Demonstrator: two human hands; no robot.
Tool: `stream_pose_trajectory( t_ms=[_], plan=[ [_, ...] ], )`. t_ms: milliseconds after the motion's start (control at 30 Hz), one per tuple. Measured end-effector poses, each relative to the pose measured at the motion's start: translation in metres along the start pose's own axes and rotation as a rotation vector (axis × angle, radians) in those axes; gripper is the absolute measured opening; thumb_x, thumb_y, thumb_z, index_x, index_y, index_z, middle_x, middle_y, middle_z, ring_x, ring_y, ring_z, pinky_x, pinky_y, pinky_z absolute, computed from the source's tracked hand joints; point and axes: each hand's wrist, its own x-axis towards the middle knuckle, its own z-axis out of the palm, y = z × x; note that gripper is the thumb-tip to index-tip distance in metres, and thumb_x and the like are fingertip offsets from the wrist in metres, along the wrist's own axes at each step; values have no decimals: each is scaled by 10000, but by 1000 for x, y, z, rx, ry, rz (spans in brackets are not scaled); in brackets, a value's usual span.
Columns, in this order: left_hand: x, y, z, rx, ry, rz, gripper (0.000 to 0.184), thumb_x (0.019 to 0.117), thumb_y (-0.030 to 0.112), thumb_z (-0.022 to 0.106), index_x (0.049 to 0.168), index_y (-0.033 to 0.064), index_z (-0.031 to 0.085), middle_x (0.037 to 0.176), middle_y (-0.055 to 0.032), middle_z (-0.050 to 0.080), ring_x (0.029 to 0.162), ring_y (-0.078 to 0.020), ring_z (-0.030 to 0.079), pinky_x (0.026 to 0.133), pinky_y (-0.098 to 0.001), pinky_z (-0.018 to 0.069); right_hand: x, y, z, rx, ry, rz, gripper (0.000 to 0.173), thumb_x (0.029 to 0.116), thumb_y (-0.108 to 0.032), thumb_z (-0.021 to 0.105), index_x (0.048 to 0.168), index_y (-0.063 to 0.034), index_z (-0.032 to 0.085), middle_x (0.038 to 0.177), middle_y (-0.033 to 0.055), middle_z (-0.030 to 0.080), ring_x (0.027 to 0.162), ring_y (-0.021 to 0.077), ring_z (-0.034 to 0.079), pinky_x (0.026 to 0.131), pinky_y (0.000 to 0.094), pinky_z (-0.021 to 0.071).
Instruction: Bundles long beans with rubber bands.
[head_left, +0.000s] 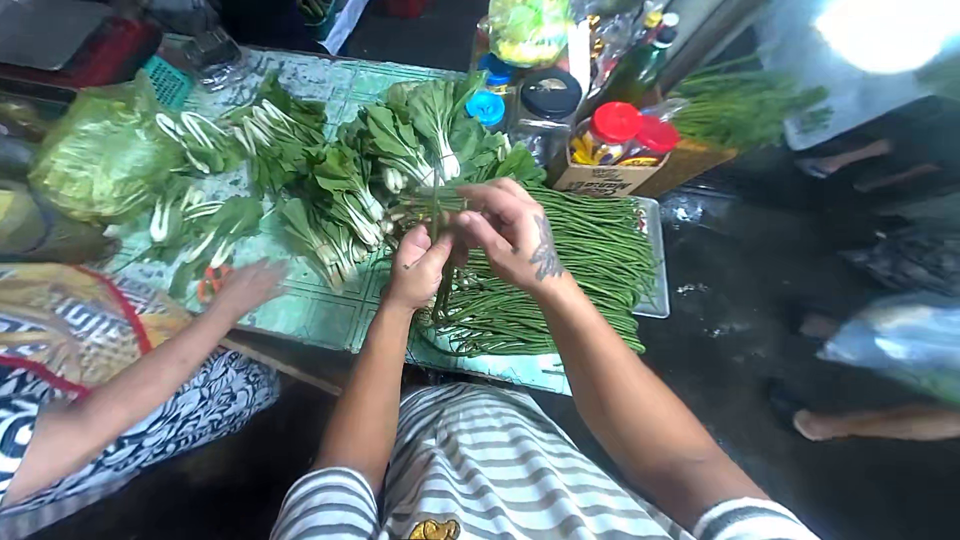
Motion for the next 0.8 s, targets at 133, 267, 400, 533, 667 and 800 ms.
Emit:
stream_pose_trajectory(
  t_ms=[133,267,400,533,667,800],
  plan=[
    [5,1,-4,55,-104,-36,202,1076,78,455,1211,16,591,886,-88,684,728,-154,668,679,-327,600,15,-1,0,5,-42,-84,191,950,-114,704,1121,-56,767,1028,76,710,907,144,687,827,338,594],
    [6,6,-10,68,-174,-89,203,1074,82,444,1167,29,617,863,-71,673,670,-123,629,603,-279,563,23,3,-7,97,-175,-162,317,987,-161,652,1269,-18,677,1126,87,703,930,129,667,842,315,579],
    [7,8,-13,151,-302,-147,222,1071,157,435,1187,81,609,755,-27,549,565,-102,487,509,-249,447,28,-5,-13,192,-50,-139,177,1003,-98,634,1108,3,735,1029,86,729,885,120,703,797,300,618],
    [11,13,-6,85,-319,-164,216,1089,164,396,1132,88,593,771,43,555,617,-49,511,564,-233,469,34,-11,-17,-165,-114,-401,159,977,-136,659,998,-91,810,947,51,776,943,174,710,884,366,569],
    [14,29,0,122,-227,-175,185,1044,72,439,1050,166,599,759,131,592,636,14,549,588,-192,498,25,-20,-6,-375,-197,-427,351,1075,-232,477,1314,-138,715,1358,30,689,1358,237,564,1143,446,427],
    [21,40,-4,153,-291,-62,176,1015,45,484,1061,196,563,837,165,620,713,45,593,630,-178,531,19,-23,-6,-306,-239,-447,446,1092,-290,400,1395,-74,646,1465,85,609,1455,270,472,1257,486,302]
  ],
)
